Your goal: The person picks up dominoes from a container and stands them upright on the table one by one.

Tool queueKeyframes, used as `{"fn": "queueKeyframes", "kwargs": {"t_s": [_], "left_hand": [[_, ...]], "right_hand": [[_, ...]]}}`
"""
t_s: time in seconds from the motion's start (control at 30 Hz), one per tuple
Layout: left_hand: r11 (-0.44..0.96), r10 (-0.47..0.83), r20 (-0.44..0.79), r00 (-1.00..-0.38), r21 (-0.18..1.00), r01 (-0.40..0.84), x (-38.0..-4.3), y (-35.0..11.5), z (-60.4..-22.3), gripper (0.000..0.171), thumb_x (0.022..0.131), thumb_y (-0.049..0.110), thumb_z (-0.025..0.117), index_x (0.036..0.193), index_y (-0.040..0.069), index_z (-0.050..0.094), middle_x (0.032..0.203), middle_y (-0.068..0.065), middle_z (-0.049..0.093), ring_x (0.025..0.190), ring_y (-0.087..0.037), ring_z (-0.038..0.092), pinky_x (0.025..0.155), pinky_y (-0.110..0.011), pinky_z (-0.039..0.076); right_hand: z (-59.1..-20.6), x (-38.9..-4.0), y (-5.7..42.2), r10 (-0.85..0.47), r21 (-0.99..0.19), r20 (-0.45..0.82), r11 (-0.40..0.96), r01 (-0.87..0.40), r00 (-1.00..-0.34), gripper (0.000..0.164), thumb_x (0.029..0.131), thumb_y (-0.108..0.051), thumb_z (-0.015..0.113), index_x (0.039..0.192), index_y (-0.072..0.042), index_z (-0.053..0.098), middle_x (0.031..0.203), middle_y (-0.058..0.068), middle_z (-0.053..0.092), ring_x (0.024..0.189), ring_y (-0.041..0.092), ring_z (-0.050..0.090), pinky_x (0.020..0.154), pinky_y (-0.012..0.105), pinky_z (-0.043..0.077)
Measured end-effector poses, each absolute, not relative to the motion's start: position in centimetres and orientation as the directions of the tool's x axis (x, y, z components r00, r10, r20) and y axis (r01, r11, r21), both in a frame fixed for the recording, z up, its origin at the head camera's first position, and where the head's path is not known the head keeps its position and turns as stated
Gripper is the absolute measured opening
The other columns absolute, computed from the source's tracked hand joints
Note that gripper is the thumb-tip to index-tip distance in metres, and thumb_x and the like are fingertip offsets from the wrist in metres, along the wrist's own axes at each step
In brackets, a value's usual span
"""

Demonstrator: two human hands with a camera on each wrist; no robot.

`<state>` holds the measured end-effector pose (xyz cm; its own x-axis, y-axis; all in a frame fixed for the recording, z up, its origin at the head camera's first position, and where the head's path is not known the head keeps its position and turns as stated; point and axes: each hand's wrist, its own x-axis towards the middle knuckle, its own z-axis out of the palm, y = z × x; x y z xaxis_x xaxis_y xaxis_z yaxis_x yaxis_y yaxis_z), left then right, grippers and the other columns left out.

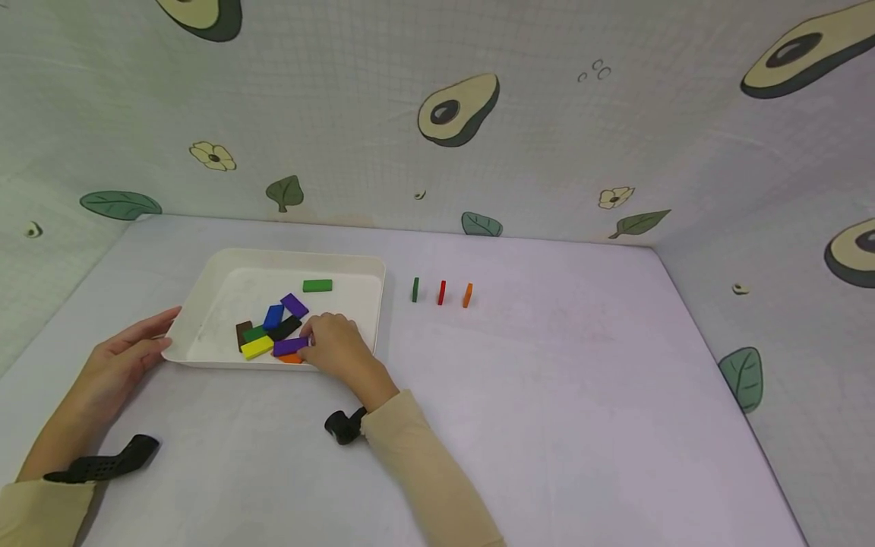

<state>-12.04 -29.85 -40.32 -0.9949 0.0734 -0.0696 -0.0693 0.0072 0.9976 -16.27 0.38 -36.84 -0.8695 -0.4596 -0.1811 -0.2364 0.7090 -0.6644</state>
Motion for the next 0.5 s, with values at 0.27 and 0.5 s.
{"fn": "queueKeyframes", "kwargs": {"t_s": [0.27,0.5], "left_hand": [[0.011,0.076,-0.072,-0.994,0.997,-0.072,-12.1,-29.9,-40.3,0.045,0.094,0.012,0.054,0.139,0.011,0.045,0.129,0.017,0.052,0.107,0.008,0.053,0.082,-0.005,0.044],[0.031,0.057,-0.081,-0.995,0.996,-0.079,-12.1,-29.9,-40.3,0.045,0.094,0.013,0.055,0.138,0.013,0.046,0.131,0.016,0.052,0.106,0.008,0.053,0.081,-0.005,0.045]], "right_hand": [[-36.5,-16.3,1.0,-0.488,-0.738,-0.176,0.640,-0.214,-0.855,0.025,0.086,-0.017,0.066,0.109,-0.009,0.062,0.075,-0.002,0.055,0.065,0.009,0.048,0.055,0.014,0.038],[-35.8,-16.7,1.7,-0.490,-0.786,-0.120,0.578,-0.219,-0.864,0.023,0.085,-0.015,0.068,0.107,-0.010,0.063,0.076,-0.001,0.054,0.069,0.009,0.048,0.059,0.013,0.040]]}}
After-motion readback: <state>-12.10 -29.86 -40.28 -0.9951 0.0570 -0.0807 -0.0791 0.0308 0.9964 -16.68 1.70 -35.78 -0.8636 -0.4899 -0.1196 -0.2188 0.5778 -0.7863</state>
